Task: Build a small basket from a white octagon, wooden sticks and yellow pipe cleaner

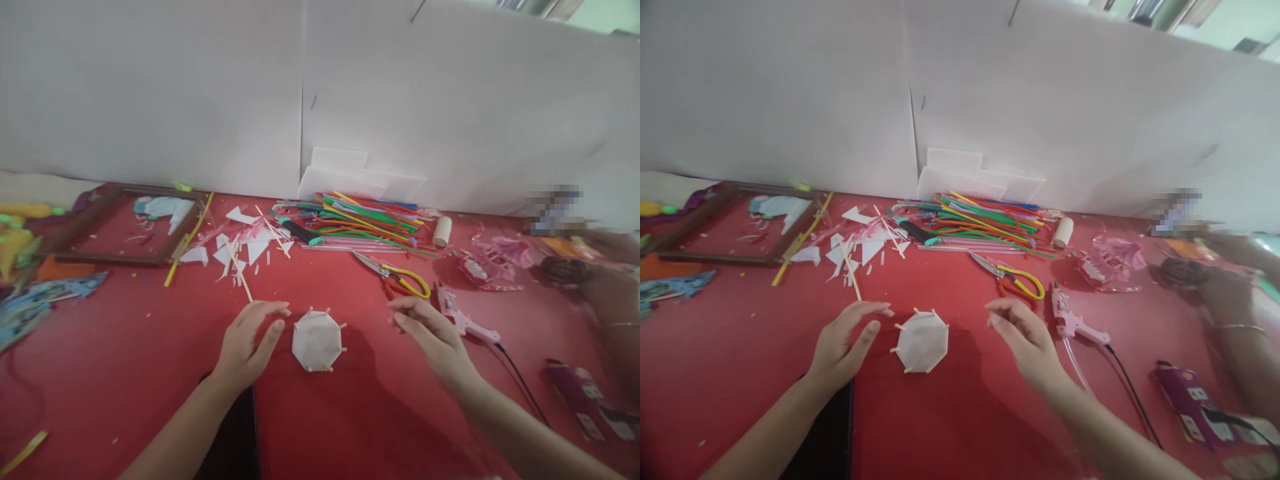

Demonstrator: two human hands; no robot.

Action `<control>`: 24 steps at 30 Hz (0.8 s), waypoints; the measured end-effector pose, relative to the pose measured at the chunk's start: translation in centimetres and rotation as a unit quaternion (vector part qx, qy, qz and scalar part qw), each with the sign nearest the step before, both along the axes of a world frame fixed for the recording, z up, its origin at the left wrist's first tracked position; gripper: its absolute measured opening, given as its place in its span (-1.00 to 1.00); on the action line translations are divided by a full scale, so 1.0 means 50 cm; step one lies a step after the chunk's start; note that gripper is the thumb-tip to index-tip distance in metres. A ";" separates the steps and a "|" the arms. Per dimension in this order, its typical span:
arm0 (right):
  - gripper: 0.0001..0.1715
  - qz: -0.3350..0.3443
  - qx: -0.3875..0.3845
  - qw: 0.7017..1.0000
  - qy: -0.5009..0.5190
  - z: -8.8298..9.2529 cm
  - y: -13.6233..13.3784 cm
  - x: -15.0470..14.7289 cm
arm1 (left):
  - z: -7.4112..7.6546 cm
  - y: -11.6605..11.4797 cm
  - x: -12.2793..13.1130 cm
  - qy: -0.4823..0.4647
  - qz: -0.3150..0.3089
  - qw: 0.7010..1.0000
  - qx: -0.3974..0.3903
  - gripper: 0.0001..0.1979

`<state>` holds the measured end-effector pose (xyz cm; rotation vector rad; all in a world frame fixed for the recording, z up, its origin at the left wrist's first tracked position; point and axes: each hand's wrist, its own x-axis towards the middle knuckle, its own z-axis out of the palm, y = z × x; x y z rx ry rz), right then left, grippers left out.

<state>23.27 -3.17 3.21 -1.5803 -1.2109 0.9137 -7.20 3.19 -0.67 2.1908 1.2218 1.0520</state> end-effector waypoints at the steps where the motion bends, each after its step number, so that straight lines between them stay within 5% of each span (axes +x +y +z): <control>1: -0.80 -0.013 -0.027 0.999 0.042 -0.010 0.006 0.000 | 0.000 0.000 0.001 -0.001 0.022 1.000 -0.012 -0.81; 7: -0.74 -0.075 -0.093 0.974 0.192 -0.079 0.005 -0.014 | -0.007 0.006 0.005 -0.010 0.086 0.995 -0.039 -0.84; 11: -0.74 -0.070 -0.128 0.960 0.237 -0.091 0.002 -0.020 | -0.006 0.010 0.005 -0.034 0.089 0.992 -0.087 -0.81; 17: -0.75 -0.055 -0.189 0.944 0.265 -0.071 0.043 -0.017 | 0.002 0.006 0.007 -0.067 0.084 0.985 -0.135 -0.70; 24: -0.77 -0.008 -0.210 0.940 0.270 0.007 0.073 -0.038 | 0.015 0.003 0.004 -0.054 0.090 0.987 -0.125 -0.58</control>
